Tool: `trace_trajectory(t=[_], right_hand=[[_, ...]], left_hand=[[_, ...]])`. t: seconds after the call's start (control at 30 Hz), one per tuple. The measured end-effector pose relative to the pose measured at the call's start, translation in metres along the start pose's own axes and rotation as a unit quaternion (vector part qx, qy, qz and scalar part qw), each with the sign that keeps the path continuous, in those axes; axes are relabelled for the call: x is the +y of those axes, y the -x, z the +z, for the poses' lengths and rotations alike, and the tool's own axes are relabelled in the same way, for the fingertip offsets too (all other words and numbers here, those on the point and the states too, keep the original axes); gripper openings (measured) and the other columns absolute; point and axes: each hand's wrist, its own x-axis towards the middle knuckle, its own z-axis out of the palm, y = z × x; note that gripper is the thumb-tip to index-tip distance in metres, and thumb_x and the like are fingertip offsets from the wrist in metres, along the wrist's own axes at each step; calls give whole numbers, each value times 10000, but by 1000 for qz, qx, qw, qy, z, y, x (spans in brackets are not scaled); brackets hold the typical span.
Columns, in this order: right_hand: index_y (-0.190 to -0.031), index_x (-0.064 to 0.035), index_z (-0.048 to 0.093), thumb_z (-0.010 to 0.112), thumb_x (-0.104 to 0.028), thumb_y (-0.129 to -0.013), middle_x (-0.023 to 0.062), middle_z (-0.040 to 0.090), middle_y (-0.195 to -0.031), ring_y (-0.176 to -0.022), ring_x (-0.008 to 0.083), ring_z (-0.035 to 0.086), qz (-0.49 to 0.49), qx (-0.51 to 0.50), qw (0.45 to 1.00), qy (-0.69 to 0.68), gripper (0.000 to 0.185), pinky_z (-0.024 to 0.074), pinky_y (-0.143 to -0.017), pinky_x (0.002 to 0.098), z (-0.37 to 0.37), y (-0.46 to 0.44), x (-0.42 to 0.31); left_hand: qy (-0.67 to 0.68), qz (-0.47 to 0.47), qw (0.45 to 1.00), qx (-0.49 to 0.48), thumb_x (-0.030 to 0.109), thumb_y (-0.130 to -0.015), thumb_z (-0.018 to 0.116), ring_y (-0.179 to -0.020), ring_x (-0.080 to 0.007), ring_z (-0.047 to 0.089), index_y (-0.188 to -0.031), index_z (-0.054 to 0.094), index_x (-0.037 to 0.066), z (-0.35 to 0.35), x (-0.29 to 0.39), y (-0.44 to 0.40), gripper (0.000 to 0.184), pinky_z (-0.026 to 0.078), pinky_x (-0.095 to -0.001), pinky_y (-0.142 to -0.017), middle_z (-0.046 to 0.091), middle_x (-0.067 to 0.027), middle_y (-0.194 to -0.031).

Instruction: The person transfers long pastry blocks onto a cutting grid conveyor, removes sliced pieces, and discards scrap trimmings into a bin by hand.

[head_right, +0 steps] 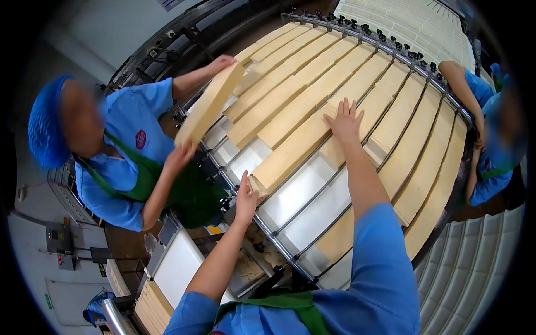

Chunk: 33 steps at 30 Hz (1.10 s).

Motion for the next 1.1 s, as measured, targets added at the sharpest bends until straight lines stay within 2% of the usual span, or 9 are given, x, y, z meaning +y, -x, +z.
trace_trajectory(t=[0.17, 0.27, 0.37, 0.5, 0.57, 0.83, 0.97, 1.03, 1.1], right_hand=[[-1426, -18, 225, 398, -593, -875, 104, 143, -1520, -1397, 337, 88, -12, -59, 998, -7, 815, 97, -1082, 582, -6, -4, 0], [-1384, 30, 294, 469, -562, -854, 253, 142, -1482, -1386, 386, 100, -13, -28, 1000, -5, 814, 147, -1072, 581, -15, 29, -22], [-1342, 81, 326, 536, -512, -826, 281, 173, -1460, -1370, 401, 142, -232, 135, 963, -4, 814, 157, -1074, 568, 25, 112, -78], [-1302, 55, 379, 647, -404, -770, 282, 196, -1440, -1345, 419, 184, -412, -38, 868, -274, 752, 191, -1087, 515, -27, 279, -151], [-1265, 33, 433, 684, -329, -754, 280, 203, -1435, -1336, 411, 214, -467, -82, 836, -276, 674, 237, -1083, 479, -37, 331, -164], [-1024, 8, 572, 605, -139, -763, 258, 294, -1388, -1289, 386, 309, -450, -58, 862, -228, 302, 349, -1012, 423, -29, 359, -169], [-1300, 49, 387, 480, -97, -822, 207, 431, -1327, -1228, 341, 414, -324, -103, 853, -396, 508, 328, -1033, 370, 5, 358, -174], [-1127, 26, 545, 565, 11, -685, 285, 430, -1273, -1121, 409, 468, -406, 45, 858, -311, 442, 402, -942, 433, 6, 355, -180], [-960, 20, 571, 601, -24, -685, 305, 388, -1305, -1147, 448, 432, -392, -106, 904, -134, 280, 395, -947, 449, -13, 353, -190]], left_hand=[[-22, 45, 999, -8, -107, -810, 440, -1017, -165, 553, -1450, 176, 64, -25, -21, 5, 713, 479, -268, -827, 527, -124, -1224], [102, 4, 994, 24, -102, -806, 422, -1000, -165, 563, -1448, 190, 70, -52, -10, 34, 704, 468, -268, -832, 531, -118, -1212], [100, 7, 994, 38, -28, -846, 478, -997, -192, 569, -1436, 208, 39, -89, -45, 76, 652, 443, -280, -869, 486, -157, -1267], [-100, -38, 982, 152, 147, -887, 569, -964, -221, 573, -1414, 250, 31, -136, -90, 160, 627, 469, -312, -838, 497, -165, -1228], [4, -82, 977, 198, 150, -871, 590, -942, -217, 569, -1390, 304, 26, -157, -89, 209, 605, 478, -318, -817, 512, -169, -1186], [-64, -166, 887, 425, 30, -822, 544, -840, -182, 535, -1209, 516, 31, -232, -218, 397, 388, 461, -304, -733, 550, -122, -978], [-113, -121, 846, 507, -8, -784, 544, -798, -182, 502, -1187, 532, 37, -240, -240, 452, 406, 448, -308, -715, 532, -89, -929], [-151, -185, 827, 509, -18, -772, 541, -802, -189, 495, -1190, 533, 38, -250, -231, 476, 421, 449, -316, -727, 523, -91, -938], [-141, -208, 788, 562, 6, -778, 553, -821, -222, 497, -1189, 531, 35, -256, -244, 497, 412, 446, -333, -764, 508, -117, -945]])
